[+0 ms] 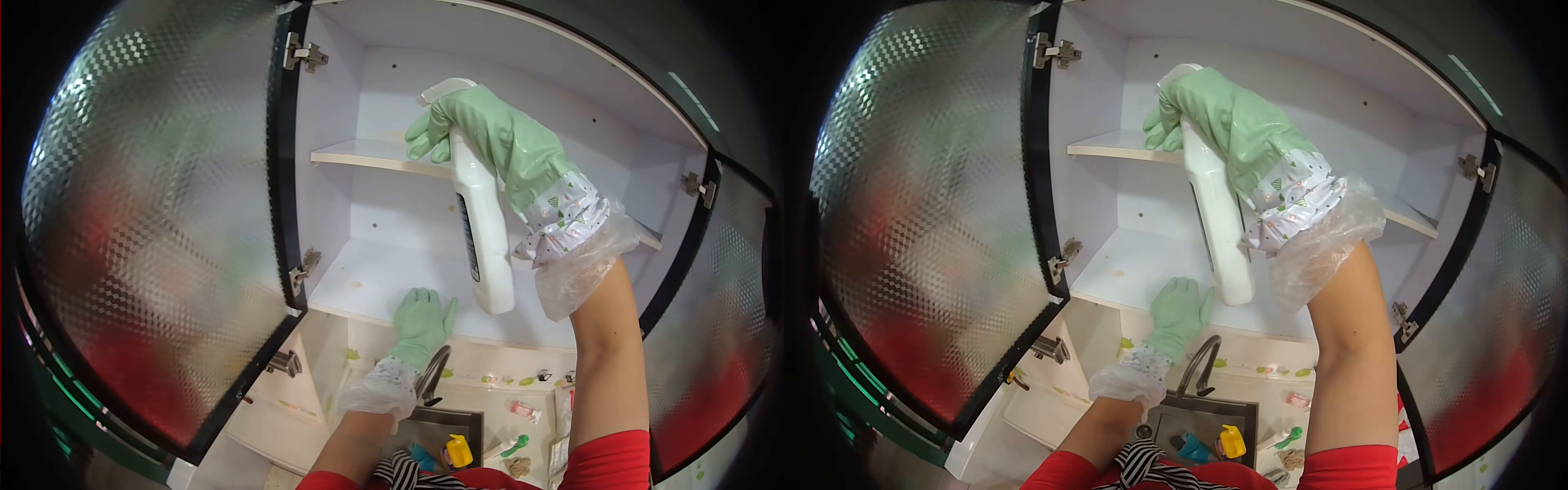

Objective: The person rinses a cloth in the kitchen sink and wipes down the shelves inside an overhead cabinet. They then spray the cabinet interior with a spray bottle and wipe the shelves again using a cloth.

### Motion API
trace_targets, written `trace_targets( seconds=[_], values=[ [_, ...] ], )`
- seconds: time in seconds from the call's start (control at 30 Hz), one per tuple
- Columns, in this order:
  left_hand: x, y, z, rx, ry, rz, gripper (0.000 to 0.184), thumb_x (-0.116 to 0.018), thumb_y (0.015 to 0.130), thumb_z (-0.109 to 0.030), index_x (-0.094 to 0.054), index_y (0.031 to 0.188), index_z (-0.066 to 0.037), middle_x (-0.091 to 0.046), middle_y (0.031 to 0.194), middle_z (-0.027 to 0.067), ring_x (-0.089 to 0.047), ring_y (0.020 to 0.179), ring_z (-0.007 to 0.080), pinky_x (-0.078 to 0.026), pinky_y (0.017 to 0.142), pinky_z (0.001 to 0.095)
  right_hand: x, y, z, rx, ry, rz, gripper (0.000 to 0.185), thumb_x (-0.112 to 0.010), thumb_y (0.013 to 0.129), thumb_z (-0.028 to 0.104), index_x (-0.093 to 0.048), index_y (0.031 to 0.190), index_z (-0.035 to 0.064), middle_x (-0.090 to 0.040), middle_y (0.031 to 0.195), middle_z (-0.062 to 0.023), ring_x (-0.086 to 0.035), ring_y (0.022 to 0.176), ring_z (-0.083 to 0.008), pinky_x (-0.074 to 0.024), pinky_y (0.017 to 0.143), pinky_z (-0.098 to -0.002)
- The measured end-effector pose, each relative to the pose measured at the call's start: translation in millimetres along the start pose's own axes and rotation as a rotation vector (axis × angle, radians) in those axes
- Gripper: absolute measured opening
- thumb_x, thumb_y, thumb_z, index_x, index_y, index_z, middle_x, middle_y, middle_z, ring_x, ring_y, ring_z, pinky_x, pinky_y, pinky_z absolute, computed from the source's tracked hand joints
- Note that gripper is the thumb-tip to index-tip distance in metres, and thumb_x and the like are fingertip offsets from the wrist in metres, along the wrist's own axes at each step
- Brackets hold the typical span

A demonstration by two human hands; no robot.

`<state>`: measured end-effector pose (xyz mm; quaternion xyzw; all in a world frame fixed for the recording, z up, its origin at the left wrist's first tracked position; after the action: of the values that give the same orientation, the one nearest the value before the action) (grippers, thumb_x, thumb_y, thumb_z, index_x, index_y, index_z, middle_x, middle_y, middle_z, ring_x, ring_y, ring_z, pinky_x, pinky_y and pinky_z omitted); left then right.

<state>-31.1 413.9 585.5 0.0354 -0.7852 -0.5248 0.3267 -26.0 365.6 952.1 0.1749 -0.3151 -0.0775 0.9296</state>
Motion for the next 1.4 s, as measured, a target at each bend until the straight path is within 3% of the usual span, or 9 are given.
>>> trace_targets(
  seconds=[0.17,0.27,0.57,0.67,0.97,1.07,1.17,1.27,1.4],
  values=[
    [-3.1,-0.9,1.6,-0.001,0.013,-0.007,0.045,-0.069,0.101,-0.046,-0.071,0.089,-0.003,-0.068,0.09,0.0142,-0.066,0.095,0.0334,-0.057,0.08,0.0459,2.0,12.1,2.7,-0.027,0.047,-0.052,0.061,-0.058,0.079,-0.008,-0.056,0.14,-0.0139,-0.076,0.117,-0.0275,-0.077,0.083,-0.0275,-0.0618,0.064,-0.0339],
    [-2.8,-0.6,1.3,0.017,0.02,-0.004,0.044,-0.067,0.102,-0.046,-0.071,0.089,-0.004,-0.068,0.091,0.0138,-0.066,0.094,0.0331,-0.057,0.081,0.0458,16.8,13.6,-2.0,-0.061,0.084,-0.167,0.061,-0.054,0.076,-0.015,-0.053,0.138,-0.0177,-0.074,0.114,-0.0308,-0.081,0.085,-0.0317,-0.0641,0.057,-0.0356],
    [-0.9,-0.2,0.0,0.01,0.019,0.005,0.044,-0.065,0.104,-0.044,-0.071,0.089,-0.004,-0.068,0.092,0.0142,-0.066,0.094,0.0336,-0.057,0.083,0.0456,60.2,-27.9,-11.0,-0.088,-0.091,-0.133,0.07,-0.055,0.077,-0.013,-0.049,0.147,-0.0133,-0.074,0.124,-0.0307,-0.081,0.093,-0.0318,-0.0655,0.063,-0.0337],
    [-0.7,-0.5,-1.0,-0.01,0.02,-0.012,0.044,-0.068,0.103,-0.044,-0.071,0.088,-0.002,-0.068,0.091,0.0152,-0.066,0.095,0.0342,-0.057,0.084,0.0448,70.8,-38.5,-13.1,0.01,0.076,-0.283,0.071,-0.056,0.078,-0.012,-0.047,0.149,-0.0119,-0.074,0.125,-0.0294,-0.081,0.095,-0.0319,-0.0659,0.066,-0.033],
    [1.8,-0.4,-2.3,-0.007,0.007,0.008,0.046,-0.067,0.104,-0.044,-0.072,0.09,-0.001,-0.068,0.093,0.0165,-0.065,0.098,0.0354,-0.056,0.088,0.0461,78.3,-34.4,-14.2,0.118,0.136,-0.369,0.073,-0.054,0.081,-0.009,-0.042,0.153,-0.0123,-0.073,0.128,-0.0289,-0.081,0.102,-0.0338,-0.0665,0.074,-0.0338],
    [0.4,0.1,-1.7,0.006,0.007,0.043,0.047,-0.066,0.104,-0.044,-0.072,0.092,0.0,-0.069,0.096,0.0169,-0.065,0.099,0.0356,-0.056,0.089,0.0462,82.0,-35.0,-18.4,0.254,0.223,-0.345,0.075,-0.055,0.082,-0.007,-0.04,0.156,-0.0129,-0.073,0.127,-0.0289,-0.08,0.104,-0.0337,-0.0662,0.076,-0.0342],
    [0.1,0.3,-1.2,0.001,0.005,0.044,0.046,-0.065,0.105,-0.044,-0.073,0.093,0.0,-0.069,0.097,0.0169,-0.066,0.1,0.0356,-0.056,0.09,0.0459,85.8,-37.2,-17.5,0.241,0.208,-0.312,0.077,-0.056,0.083,-0.007,-0.038,0.157,-0.0136,-0.073,0.126,-0.0287,-0.079,0.105,-0.0343,-0.0659,0.077,-0.0339],
    [1.1,-1.2,-1.6,0.003,0.005,0.027,0.046,-0.065,0.106,-0.044,-0.073,0.093,0.0,-0.069,0.097,0.0167,-0.066,0.101,0.0354,-0.056,0.09,0.0456,91.7,-47.7,-17.7,0.197,0.177,-0.349,0.076,-0.056,0.083,-0.006,-0.039,0.157,-0.014,-0.073,0.124,-0.0291,-0.08,0.104,-0.0348,-0.0659,0.077,-0.0343],
    [2.1,-1.0,-2.8,0.001,0.033,0.008,0.041,-0.065,0.106,-0.041,-0.072,0.092,-0.003,-0.069,0.096,0.015,-0.067,0.099,0.0343,-0.058,0.086,0.0455,124.9,-64.4,-35.0,0.124,0.156,-0.5,0.065,-0.056,0.086,-0.007,-0.046,0.151,-0.0129,-0.074,0.12,-0.0297,-0.081,0.095,-0.0357,-0.0663,0.066,-0.0372]
  ],
)
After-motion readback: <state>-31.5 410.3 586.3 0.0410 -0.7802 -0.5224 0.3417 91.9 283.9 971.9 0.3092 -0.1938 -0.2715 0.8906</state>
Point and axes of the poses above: each hand's wrist, its own y-axis towards the middle knuckle, its own x-axis out of the back of the hand, z = x × y, the point moved 5 cm from there along y, towards the middle knuckle
